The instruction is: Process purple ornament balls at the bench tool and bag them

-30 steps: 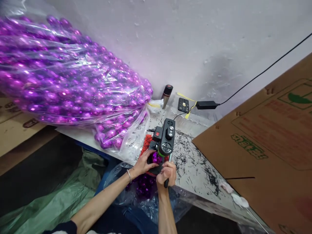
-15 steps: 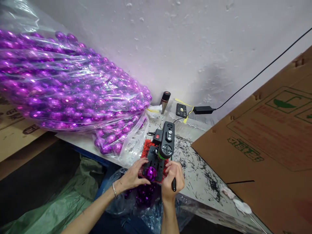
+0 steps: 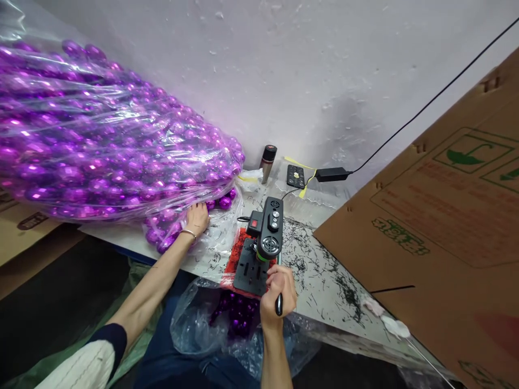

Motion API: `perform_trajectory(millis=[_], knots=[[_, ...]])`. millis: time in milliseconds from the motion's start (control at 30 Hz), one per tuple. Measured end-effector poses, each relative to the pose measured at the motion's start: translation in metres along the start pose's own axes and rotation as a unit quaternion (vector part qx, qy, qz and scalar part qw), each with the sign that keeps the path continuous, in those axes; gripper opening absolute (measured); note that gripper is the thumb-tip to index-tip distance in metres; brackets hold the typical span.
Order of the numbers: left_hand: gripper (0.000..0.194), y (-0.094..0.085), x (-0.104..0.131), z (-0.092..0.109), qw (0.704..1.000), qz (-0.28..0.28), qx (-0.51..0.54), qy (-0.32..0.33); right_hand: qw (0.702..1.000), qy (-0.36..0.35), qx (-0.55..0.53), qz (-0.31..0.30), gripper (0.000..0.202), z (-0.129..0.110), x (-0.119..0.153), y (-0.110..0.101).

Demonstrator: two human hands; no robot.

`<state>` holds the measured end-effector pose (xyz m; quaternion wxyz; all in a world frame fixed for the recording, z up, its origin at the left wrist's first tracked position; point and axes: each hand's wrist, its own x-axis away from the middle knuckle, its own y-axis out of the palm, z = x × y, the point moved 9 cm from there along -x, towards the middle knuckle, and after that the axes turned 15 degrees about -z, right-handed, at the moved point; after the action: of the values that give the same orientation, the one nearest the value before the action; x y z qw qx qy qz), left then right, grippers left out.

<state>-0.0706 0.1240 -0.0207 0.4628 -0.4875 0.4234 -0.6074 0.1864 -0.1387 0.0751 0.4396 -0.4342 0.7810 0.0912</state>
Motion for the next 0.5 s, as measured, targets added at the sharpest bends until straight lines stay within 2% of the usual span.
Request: perform_trajectory(millis=[267, 333, 400, 500], knots=[[0.062, 0.014, 0.003, -0.003, 0.998, -0.056, -0.005, 0.034, 1.000, -0.004, 0.004, -0.011, 0.047, -0.001, 0.000, 0.000], [0.065, 0.020, 0.007, -0.002, 0.995, -0.069, 0.028, 0.067, 1.000, -0.003, 0.002, -0.011, 0.047, -0.001, 0.000, 0.000], [0.060, 0.027, 0.011, 0.003, 0.987, -0.079, 0.079, 0.117, 1.000, 0.001, -0.002, -0.010, 0.046, 0.000, 0.000, 0.000], [0.058, 0.030, 0.015, 0.009, 0.966, -0.058, 0.173, 0.182, 1.000, 0.003, -0.013, -0.010, 0.046, -0.001, -0.001, 0.001]])
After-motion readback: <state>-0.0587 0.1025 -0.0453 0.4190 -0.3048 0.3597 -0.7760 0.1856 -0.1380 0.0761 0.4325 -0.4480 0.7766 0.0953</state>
